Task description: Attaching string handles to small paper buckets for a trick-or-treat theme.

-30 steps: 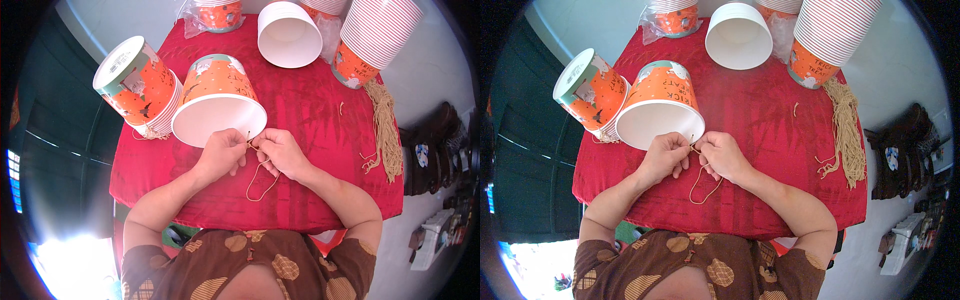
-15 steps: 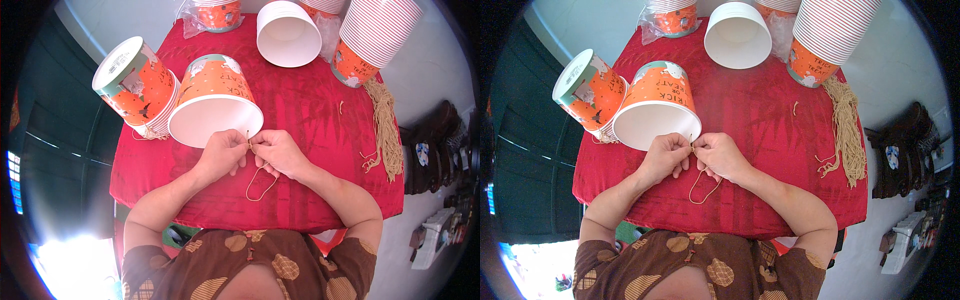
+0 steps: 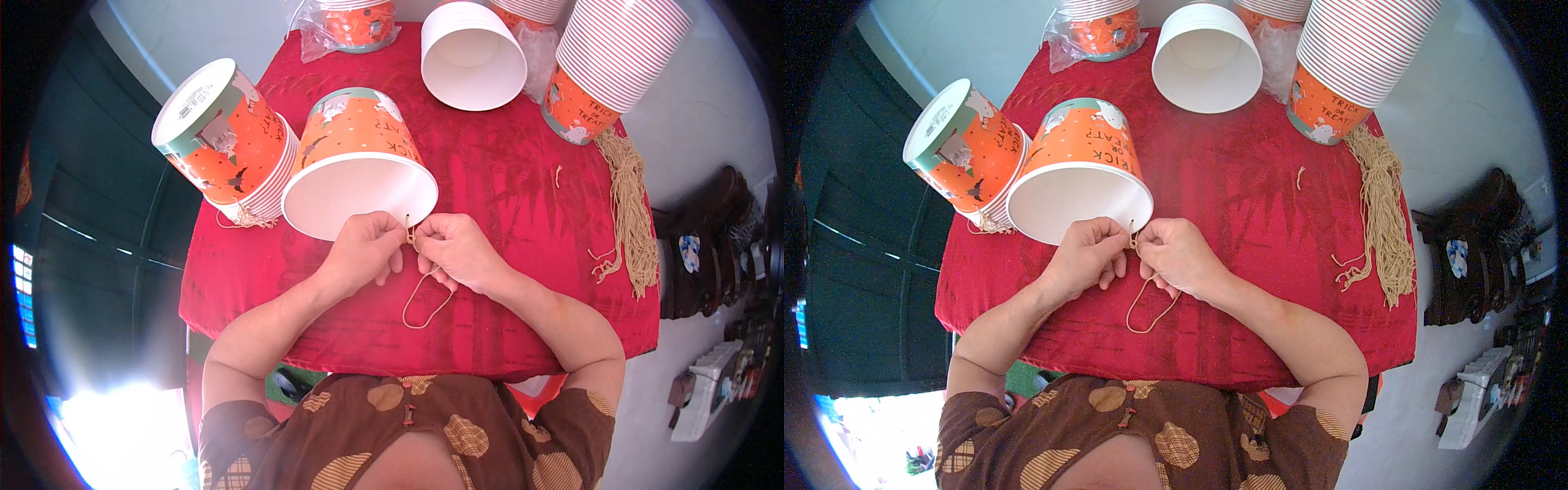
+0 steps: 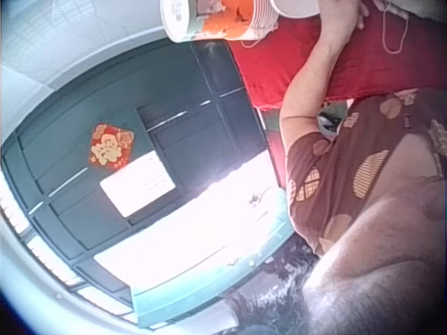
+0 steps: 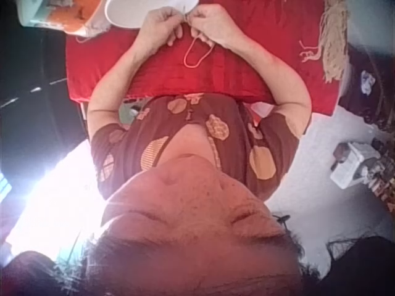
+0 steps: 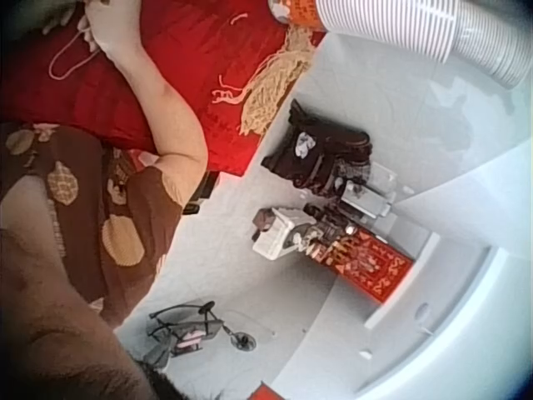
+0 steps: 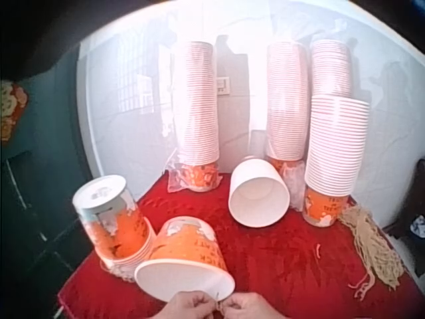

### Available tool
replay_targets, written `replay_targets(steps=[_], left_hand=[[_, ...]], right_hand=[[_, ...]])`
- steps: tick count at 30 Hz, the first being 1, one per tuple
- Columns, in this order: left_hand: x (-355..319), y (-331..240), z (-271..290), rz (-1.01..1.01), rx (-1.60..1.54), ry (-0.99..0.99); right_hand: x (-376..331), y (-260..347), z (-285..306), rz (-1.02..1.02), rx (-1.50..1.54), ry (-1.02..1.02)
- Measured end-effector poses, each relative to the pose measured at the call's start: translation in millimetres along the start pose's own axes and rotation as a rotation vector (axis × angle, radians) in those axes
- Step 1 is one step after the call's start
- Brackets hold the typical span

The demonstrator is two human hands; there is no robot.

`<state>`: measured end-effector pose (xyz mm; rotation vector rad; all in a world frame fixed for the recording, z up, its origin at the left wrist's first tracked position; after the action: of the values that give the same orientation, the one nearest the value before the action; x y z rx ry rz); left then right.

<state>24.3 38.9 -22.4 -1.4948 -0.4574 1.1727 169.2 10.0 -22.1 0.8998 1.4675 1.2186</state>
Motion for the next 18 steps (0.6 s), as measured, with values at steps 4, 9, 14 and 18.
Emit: replay_targets(steps=[4,9,14,18], left_hand=[[0.7,0.4,0.0,0.052,-0.046,0.004],[-1.0,-4.2,-0.2,0.077,-0.052,-0.011],[-3.1,-10.6,-0.5,0.115,0.029,-0.042],[1.5,-4.7,-0.1,0.106,-0.004,-0.041]], right_hand=[[-1.9,-2.2,1.3,-0.026,0.026,0.014],[-5.2,-1.5,0.6,-0.052,0.062,0.011],[-6.6,-0.9,1.7,-0.086,0.066,-0.01],[-6.8,-0.2,1.7,-0.086,0.085,-0.01]])
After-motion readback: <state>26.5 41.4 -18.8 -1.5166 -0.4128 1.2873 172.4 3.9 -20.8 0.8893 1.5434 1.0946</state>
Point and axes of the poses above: each hand's wrist, its own x-axis towards the middle knuckle, its own z-axis out of the back of the hand, y = z × x, the point moved 5 cm from there along x, towards the middle knuckle, and after that the axes turned 7 degrees about z, right-handed, at the moved point
